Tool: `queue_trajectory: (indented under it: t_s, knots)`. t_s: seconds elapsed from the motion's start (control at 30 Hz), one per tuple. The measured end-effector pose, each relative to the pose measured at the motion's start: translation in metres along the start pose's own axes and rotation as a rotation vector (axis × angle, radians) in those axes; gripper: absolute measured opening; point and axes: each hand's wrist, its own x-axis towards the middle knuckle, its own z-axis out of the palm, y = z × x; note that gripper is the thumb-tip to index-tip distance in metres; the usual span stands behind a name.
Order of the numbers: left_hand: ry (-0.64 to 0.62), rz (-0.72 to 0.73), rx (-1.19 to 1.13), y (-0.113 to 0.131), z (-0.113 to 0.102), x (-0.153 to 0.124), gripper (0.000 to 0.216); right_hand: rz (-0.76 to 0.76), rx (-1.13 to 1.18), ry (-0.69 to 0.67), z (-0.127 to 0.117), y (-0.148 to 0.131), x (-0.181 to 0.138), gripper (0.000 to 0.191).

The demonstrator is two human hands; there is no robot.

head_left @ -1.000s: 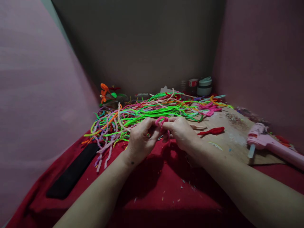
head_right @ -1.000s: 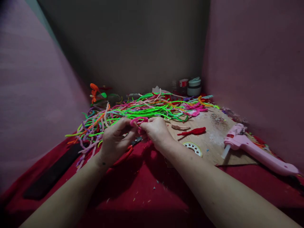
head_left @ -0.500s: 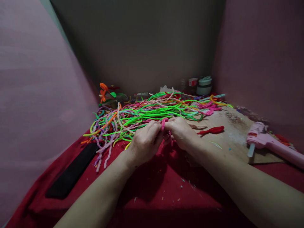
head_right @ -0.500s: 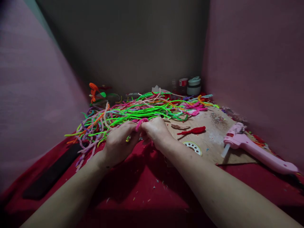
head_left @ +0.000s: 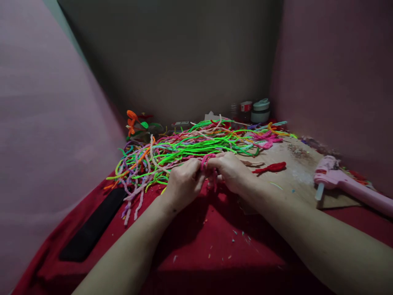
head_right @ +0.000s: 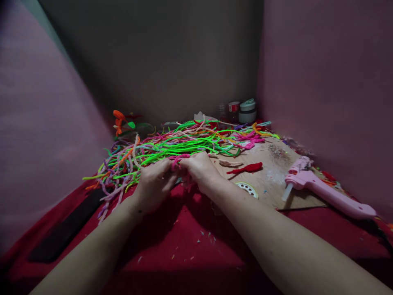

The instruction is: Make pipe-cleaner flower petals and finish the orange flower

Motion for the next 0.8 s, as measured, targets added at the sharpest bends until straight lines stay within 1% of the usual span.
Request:
queue_trajectory:
  t_s: [0.07,0.13,0.2,0.27,0.33,0.4,0.47,0.57,0.63,0.73,0.8]
  knots:
    - [0.001,-0.174,-0.162,-0.001,-0.001,0.002,0.010,-0.016,0.018,-0.022,0.001,-0.004,-0.002,0.006]
    - [-0.018,-0.376,-0.423,-0.001,-0.004,0.005,0.012,-0.037,0.058,-0.023,0.001,-0.007,-0.002,0.005]
    - [-0.038,-0.540,-0.690,0.000,-0.007,0.009,0.014,-0.038,0.104,-0.021,0.002,-0.008,-0.003,0.004]
    - [-0.064,-0.618,-0.898,-0.001,-0.010,0.012,0.017,-0.019,0.142,-0.027,0.001,-0.009,-0.002,0.003]
    - [-0.101,-0.631,-1.063,-0.002,-0.011,0.014,0.019,-0.006,0.180,-0.055,-0.001,-0.009,-0.001,0.006]
    - [-0.139,-0.634,-1.180,-0.002,-0.011,0.014,0.022,-0.002,0.229,-0.078,-0.002,-0.008,0.000,0.007]
    - [-0.139,-0.630,-1.228,-0.003,-0.009,0.014,0.025,0.007,0.282,-0.079,-0.002,-0.006,0.002,0.006]
    - [-0.104,-0.610,-1.210,-0.002,-0.004,0.014,0.025,0.013,0.304,-0.053,-0.002,-0.002,0.005,0.006]
    - [-0.071,-0.618,-1.126,0.000,-0.001,0.013,0.022,-0.006,0.275,-0.009,-0.002,-0.001,0.007,0.007]
    - [-0.021,-0.598,-0.928,0.001,0.002,0.010,0.018,-0.006,0.264,0.058,-0.002,0.000,0.008,0.007]
    - [-0.057,-0.568,-0.849,0.000,0.002,0.009,0.016,0.019,0.314,0.063,-0.001,-0.001,0.008,0.006]
